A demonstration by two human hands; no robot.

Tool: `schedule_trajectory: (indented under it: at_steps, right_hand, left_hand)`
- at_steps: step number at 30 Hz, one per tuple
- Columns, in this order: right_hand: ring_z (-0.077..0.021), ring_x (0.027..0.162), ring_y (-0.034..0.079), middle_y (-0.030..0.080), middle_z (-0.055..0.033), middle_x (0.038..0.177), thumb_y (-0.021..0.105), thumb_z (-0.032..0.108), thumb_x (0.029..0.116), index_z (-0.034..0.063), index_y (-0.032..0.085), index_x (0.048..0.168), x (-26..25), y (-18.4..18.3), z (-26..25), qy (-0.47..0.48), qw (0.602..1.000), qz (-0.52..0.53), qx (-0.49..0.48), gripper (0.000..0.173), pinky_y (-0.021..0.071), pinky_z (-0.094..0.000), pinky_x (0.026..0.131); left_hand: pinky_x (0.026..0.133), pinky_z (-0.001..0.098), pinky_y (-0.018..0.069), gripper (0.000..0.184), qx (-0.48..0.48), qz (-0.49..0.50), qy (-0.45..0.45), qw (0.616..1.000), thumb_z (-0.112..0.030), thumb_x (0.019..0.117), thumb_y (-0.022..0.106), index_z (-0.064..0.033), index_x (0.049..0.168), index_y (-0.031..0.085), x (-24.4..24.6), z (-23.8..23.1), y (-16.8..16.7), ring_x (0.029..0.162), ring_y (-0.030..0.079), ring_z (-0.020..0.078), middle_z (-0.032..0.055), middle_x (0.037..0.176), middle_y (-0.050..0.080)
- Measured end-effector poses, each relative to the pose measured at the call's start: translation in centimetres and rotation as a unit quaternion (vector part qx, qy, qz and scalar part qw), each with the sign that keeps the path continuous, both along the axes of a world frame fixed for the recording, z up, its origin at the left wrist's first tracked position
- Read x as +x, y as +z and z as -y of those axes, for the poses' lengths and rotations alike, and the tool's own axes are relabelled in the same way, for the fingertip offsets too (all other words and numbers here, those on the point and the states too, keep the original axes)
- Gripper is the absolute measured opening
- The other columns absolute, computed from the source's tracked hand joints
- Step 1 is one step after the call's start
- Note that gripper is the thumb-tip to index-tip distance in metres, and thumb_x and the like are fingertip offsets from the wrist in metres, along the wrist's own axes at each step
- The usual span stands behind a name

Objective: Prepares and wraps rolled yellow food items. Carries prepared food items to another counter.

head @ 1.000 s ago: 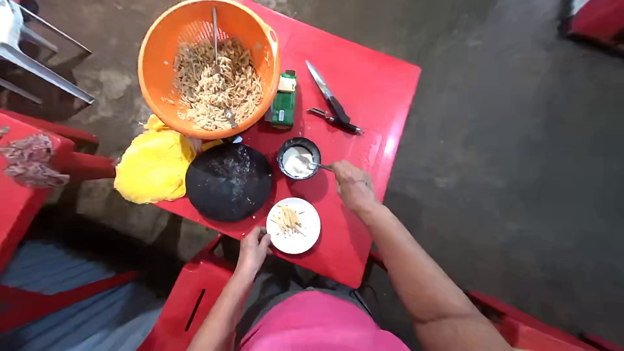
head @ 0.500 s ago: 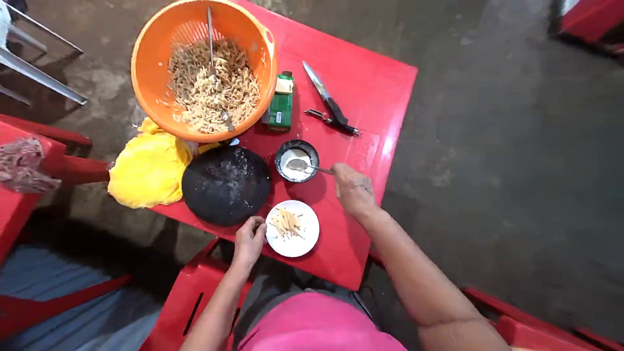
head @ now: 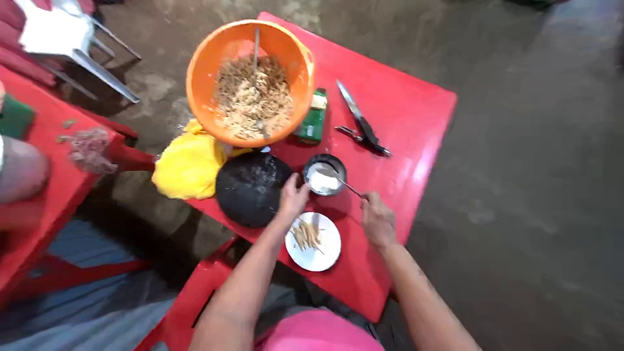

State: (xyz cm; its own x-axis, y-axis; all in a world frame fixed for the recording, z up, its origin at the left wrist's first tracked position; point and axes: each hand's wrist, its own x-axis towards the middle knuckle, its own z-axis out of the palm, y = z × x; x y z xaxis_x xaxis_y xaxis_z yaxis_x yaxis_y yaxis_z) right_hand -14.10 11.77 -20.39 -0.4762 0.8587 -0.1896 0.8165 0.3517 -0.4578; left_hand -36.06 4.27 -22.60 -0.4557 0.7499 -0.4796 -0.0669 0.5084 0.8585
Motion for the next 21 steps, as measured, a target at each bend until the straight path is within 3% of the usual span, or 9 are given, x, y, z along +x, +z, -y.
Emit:
schedule_trajectory:
  at_steps: [5,7,12,15,17,21]
  right_hand:
    - [-0.0486,0.093,0.069,0.068,-0.0308,0.104,0.04,0.013,0.1081,-0.0101,0.059,0.126,-0.1,-0.8,0.7,-0.016,0.996,-0.083,0.042,0.034,0.0539,-0.0647,0.082]
    - [-0.0505,0.094,0.068,0.067,-0.0315,0.103,0.04,0.011,0.108,-0.0104,0.057,0.127,-0.1,-1.3,0.7,-0.002,0.998,-0.061,0.026,0.033,0.0528,-0.0668,0.082]
    - [-0.0466,0.089,0.068,0.067,-0.0304,0.098,0.04,0.008,0.1068,-0.0132,0.059,0.12,0.1,-2.0,0.9,-0.009,0.988,-0.128,0.082,0.031,0.0542,-0.062,0.079]
    - [-0.0491,0.094,0.067,0.067,-0.0313,0.102,0.04,0.009,0.1075,-0.0119,0.058,0.125,0.2,-2.2,0.5,-0.007,0.995,-0.093,0.032,0.033,0.0524,-0.0655,0.084]
    - [-0.0463,0.091,0.069,0.068,-0.03,0.099,0.04,0.009,0.107,-0.0135,0.058,0.123,0.2,-2.5,0.5,-0.005,0.99,-0.13,0.059,0.032,0.0543,-0.0624,0.081]
    - [-0.0453,0.098,0.068,0.067,-0.0299,0.106,0.038,0.013,0.1082,-0.0099,0.058,0.128,-0.1,-1.6,0.6,-0.015,0.995,-0.1,0.0,0.035,0.0536,-0.0609,0.087]
  left_hand:
    - [0.101,0.0461,0.0545,0.048,-0.012,-0.028,-0.016,0.999,-0.013,0.1027,0.056,0.0041,0.147,0.048,-0.5,-1.0,0.4,0.119,0.066,0.0316,0.0252,0.14,0.058]
    - [0.102,0.0471,0.054,0.045,-0.009,-0.029,-0.019,0.999,-0.012,0.1029,0.055,0.0061,0.144,0.05,-0.5,-0.9,0.5,0.12,0.065,0.0329,0.0263,0.138,0.059]
    - [0.098,0.046,0.0548,0.043,-0.022,-0.033,-0.015,0.999,-0.01,0.1011,0.055,0.0054,0.141,0.054,-0.5,-1.2,0.9,0.114,0.067,0.0318,0.0257,0.133,0.062]
    - [0.099,0.0466,0.0546,0.043,-0.027,-0.031,-0.016,0.999,-0.01,0.1007,0.056,0.0061,0.14,0.054,-0.5,-1.4,1.2,0.116,0.067,0.032,0.0263,0.133,0.062]
    - [0.1,0.046,0.0544,0.043,-0.028,-0.039,-0.016,0.999,-0.009,0.0995,0.055,0.0062,0.14,0.054,-0.7,-1.5,1.3,0.116,0.067,0.0317,0.026,0.133,0.062]
    - [0.094,0.0477,0.0565,0.04,-0.046,-0.04,-0.011,0.998,-0.011,0.1007,0.057,0.0029,0.138,0.057,-0.7,-1.4,1.4,0.107,0.069,0.032,0.0252,0.126,0.065]
